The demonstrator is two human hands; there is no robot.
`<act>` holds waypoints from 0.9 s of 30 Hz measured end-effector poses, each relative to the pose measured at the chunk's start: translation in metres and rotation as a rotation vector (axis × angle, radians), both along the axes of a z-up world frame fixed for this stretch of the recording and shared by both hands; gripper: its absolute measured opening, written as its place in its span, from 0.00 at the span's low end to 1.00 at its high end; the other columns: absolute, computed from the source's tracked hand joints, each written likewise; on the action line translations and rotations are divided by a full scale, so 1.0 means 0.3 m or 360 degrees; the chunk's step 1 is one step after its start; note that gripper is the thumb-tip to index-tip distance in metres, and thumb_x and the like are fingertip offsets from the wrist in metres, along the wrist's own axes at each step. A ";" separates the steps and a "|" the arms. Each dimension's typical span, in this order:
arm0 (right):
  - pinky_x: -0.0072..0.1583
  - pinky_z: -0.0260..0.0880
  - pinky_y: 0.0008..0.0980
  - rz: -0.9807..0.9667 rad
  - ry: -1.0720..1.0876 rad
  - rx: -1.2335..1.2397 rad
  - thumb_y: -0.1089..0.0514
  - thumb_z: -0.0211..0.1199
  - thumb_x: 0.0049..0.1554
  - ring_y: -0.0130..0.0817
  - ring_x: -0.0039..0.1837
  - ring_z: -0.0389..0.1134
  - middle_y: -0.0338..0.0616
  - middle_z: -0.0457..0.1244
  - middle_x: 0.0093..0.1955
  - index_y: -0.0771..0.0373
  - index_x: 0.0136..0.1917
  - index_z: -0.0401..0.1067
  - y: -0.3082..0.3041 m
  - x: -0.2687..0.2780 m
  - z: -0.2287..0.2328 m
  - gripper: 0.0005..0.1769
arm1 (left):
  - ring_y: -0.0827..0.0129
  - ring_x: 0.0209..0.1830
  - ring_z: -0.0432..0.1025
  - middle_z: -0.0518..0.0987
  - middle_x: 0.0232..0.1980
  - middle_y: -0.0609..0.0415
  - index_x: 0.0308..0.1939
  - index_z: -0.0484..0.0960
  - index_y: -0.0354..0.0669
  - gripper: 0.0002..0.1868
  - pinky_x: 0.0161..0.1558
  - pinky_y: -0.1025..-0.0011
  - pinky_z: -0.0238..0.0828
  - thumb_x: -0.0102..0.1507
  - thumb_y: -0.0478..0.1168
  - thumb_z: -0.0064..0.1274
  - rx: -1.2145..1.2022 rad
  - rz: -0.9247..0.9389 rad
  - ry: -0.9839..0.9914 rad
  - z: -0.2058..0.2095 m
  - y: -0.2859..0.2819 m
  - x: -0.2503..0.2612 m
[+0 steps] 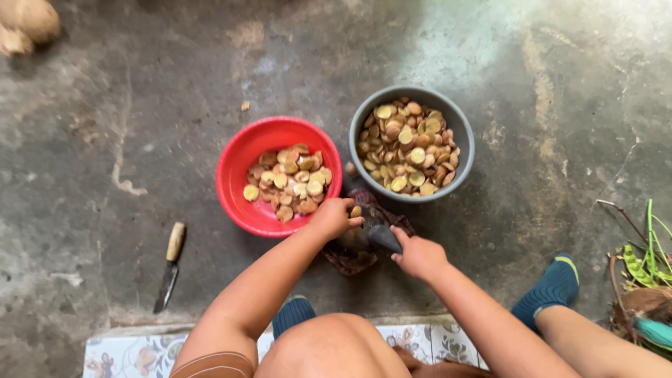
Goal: The person sits on the floor and uses a stone pestle to crack nuts placed on a small wooden block. The cracked nuts are then transferred into a nearby red bowl.
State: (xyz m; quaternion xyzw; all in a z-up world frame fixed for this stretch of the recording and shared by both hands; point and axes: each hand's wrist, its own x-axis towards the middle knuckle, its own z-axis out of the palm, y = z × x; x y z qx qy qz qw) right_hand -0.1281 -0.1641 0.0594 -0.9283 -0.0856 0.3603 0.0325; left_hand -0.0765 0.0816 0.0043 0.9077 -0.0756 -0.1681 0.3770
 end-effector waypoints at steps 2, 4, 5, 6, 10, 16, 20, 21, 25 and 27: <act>0.55 0.74 0.48 -0.0014 0.0057 -0.0014 0.40 0.62 0.58 0.50 0.55 0.73 0.48 0.70 0.53 0.38 0.81 0.47 -0.004 0.012 -0.004 0.43 | 0.48 0.38 0.78 0.83 0.37 0.42 0.40 0.84 0.42 0.21 0.42 0.55 0.74 0.53 0.52 0.68 0.0004 0.0029 0.0074 -0.026 0.014 -0.043; 0.56 0.73 0.48 -0.0042 0.0102 -0.0024 0.40 0.62 0.58 0.51 0.55 0.73 0.49 0.70 0.54 0.39 0.82 0.46 0.001 0.015 -0.012 0.45 | 0.48 0.39 0.78 0.83 0.38 0.42 0.41 0.84 0.42 0.21 0.43 0.54 0.74 0.53 0.51 0.68 -0.0003 0.0019 0.0071 -0.041 0.027 -0.068; 0.57 0.73 0.48 -0.0064 0.0119 -0.0031 0.39 0.63 0.57 0.51 0.56 0.73 0.49 0.70 0.54 0.40 0.82 0.45 0.005 0.016 -0.018 0.45 | 0.48 0.40 0.77 0.82 0.39 0.42 0.42 0.84 0.42 0.21 0.43 0.54 0.73 0.53 0.51 0.68 -0.0014 -0.0007 0.0032 -0.048 0.031 -0.076; 0.57 0.73 0.49 -0.0091 0.0136 -0.0035 0.39 0.64 0.57 0.51 0.56 0.73 0.50 0.70 0.54 0.40 0.82 0.45 0.010 0.018 -0.022 0.46 | 0.47 0.41 0.77 0.82 0.39 0.42 0.43 0.84 0.41 0.21 0.43 0.53 0.73 0.53 0.51 0.69 -0.0024 -0.0038 -0.0008 -0.053 0.036 -0.080; 0.57 0.73 0.49 -0.0082 0.0213 -0.0010 0.41 0.65 0.56 0.52 0.56 0.73 0.52 0.70 0.54 0.46 0.79 0.47 0.029 0.034 -0.022 0.45 | 0.46 0.43 0.76 0.81 0.41 0.42 0.47 0.83 0.44 0.21 0.45 0.52 0.72 0.55 0.48 0.67 -0.0076 0.0007 -0.0031 -0.077 0.020 -0.078; 0.56 0.74 0.48 -0.0271 0.0438 -0.0012 0.42 0.65 0.56 0.54 0.52 0.76 0.56 0.72 0.51 0.50 0.75 0.54 0.063 0.096 -0.011 0.39 | 0.46 0.44 0.77 0.81 0.42 0.43 0.51 0.83 0.49 0.20 0.47 0.53 0.74 0.56 0.44 0.65 -0.0094 0.0014 -0.0114 -0.103 0.007 -0.097; 0.58 0.71 0.50 -0.0324 0.0208 0.0159 0.42 0.66 0.55 0.56 0.55 0.73 0.57 0.70 0.52 0.49 0.75 0.54 0.074 0.078 -0.045 0.40 | 0.45 0.43 0.77 0.80 0.44 0.42 0.60 0.79 0.53 0.27 0.46 0.52 0.75 0.56 0.41 0.63 0.0055 -0.0081 -0.0055 -0.097 0.008 -0.100; 0.58 0.71 0.50 -0.0349 0.0161 0.0197 0.43 0.66 0.55 0.57 0.56 0.72 0.58 0.70 0.52 0.50 0.76 0.53 0.073 0.056 -0.057 0.41 | 0.44 0.43 0.77 0.79 0.45 0.42 0.64 0.77 0.53 0.30 0.45 0.52 0.75 0.56 0.41 0.63 0.0084 -0.0100 -0.0034 -0.098 0.009 -0.107; 0.58 0.71 0.51 -0.0444 0.0111 0.0318 0.44 0.65 0.55 0.58 0.56 0.72 0.59 0.70 0.53 0.53 0.75 0.52 0.080 0.028 -0.082 0.41 | 0.46 0.46 0.78 0.81 0.46 0.40 0.68 0.74 0.56 0.33 0.48 0.53 0.75 0.58 0.42 0.63 0.0195 -0.0263 0.0100 -0.078 0.019 -0.072; 0.58 0.71 0.51 -0.0435 0.0091 0.0282 0.43 0.65 0.56 0.57 0.57 0.72 0.58 0.70 0.54 0.52 0.75 0.52 0.076 0.026 -0.070 0.41 | 0.45 0.48 0.78 0.83 0.46 0.39 0.70 0.72 0.53 0.36 0.50 0.52 0.74 0.58 0.43 0.63 0.0258 -0.0438 0.0196 -0.053 0.019 -0.027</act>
